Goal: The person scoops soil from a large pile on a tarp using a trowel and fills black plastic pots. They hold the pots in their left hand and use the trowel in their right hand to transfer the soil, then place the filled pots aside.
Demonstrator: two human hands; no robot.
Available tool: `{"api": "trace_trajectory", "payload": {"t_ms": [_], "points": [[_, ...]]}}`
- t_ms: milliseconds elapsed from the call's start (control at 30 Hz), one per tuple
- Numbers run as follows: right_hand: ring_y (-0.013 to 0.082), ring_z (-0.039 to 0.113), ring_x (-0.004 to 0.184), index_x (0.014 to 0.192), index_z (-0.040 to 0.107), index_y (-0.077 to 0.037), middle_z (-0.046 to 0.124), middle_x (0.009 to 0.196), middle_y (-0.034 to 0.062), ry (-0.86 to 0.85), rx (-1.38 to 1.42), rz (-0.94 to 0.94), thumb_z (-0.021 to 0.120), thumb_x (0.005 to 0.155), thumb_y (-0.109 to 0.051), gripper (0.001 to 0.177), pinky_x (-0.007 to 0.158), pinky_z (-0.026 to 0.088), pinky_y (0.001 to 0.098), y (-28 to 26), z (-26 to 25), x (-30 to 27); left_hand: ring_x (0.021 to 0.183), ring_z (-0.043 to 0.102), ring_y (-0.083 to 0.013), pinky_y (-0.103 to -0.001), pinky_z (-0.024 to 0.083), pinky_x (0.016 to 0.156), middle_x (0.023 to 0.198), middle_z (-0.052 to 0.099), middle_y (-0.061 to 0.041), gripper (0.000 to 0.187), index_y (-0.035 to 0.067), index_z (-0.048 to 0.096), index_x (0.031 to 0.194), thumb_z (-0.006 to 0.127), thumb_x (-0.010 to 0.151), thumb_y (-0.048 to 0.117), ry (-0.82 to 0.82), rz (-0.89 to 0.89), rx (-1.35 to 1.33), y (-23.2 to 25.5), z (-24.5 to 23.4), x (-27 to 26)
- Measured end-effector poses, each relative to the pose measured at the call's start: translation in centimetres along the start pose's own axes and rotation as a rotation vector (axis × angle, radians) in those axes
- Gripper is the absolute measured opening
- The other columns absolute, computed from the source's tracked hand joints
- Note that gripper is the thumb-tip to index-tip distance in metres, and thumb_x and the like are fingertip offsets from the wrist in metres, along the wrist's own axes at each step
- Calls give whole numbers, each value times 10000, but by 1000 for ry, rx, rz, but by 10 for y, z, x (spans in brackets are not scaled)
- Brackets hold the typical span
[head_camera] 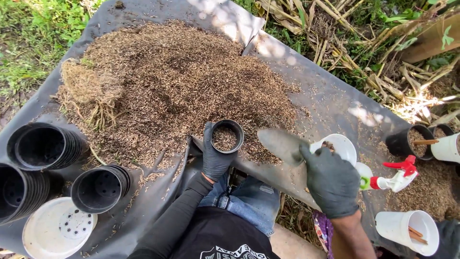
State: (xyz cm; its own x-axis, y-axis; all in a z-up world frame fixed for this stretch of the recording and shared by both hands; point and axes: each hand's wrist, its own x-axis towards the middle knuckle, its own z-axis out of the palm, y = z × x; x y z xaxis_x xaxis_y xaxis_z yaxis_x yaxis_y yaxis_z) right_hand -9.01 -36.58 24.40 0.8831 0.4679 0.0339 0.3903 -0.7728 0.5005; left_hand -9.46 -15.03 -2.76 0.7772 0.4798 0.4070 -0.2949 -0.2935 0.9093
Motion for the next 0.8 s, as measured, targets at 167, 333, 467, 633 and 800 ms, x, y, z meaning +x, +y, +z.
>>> {"api": "trace_trajectory", "payload": {"t_ms": [167, 333, 467, 633, 800], "points": [[292, 704, 644, 1211, 635, -479, 702, 904, -41, -364, 266, 109, 407, 1005, -485, 307, 483, 525, 456, 0, 46, -52, 1517, 361, -452, -524, 298, 1295, 1608, 340, -289, 1223, 1, 159, 1582, 959, 668, 146, -12, 55, 82, 7, 0, 5], [257, 719, 729, 1358, 588, -507, 704, 1010, -55, -489, 300, 165, 433, 1003, -471, 389, 561, 604, 434, -18, 71, -63, 1527, 340, -470, -555, 297, 1291, 1619, 330, -288, 1263, 35, 131, 1593, 979, 668, 185, -53, 81, 95, -1, -3, 1], [238, 700, 667, 1301, 668, -443, 742, 988, -30, -233, 389, 211, 489, 988, -504, 365, 517, 555, 414, -48, 115, -45, 1518, 354, -478, -562, 314, 1276, 1628, 315, -291, 1255, 36, 132, 1593, 973, 678, 203, -82, 65, 90, -1, -5, 2], [312, 677, 724, 1336, 682, -346, 733, 988, -23, 71, 405, 194, 624, 906, -350, 434, 567, 489, 463, -66, 140, -35, 1502, 394, -434, -533, 289, 1283, 1600, 379, -257, 1270, 22, 122, 1606, 973, 679, 193, -115, 37, 2, 2, -10, 8], [276, 689, 840, 1317, 716, -385, 744, 1043, -54, 166, 313, 258, 647, 929, -377, 394, 668, 490, 428, -48, 120, -42, 1526, 359, -437, -532, 321, 1271, 1657, 285, -253, 1248, 61, 179, 1600, 982, 663, 240, -122, 21, 27, -3, -9, 4]]}}
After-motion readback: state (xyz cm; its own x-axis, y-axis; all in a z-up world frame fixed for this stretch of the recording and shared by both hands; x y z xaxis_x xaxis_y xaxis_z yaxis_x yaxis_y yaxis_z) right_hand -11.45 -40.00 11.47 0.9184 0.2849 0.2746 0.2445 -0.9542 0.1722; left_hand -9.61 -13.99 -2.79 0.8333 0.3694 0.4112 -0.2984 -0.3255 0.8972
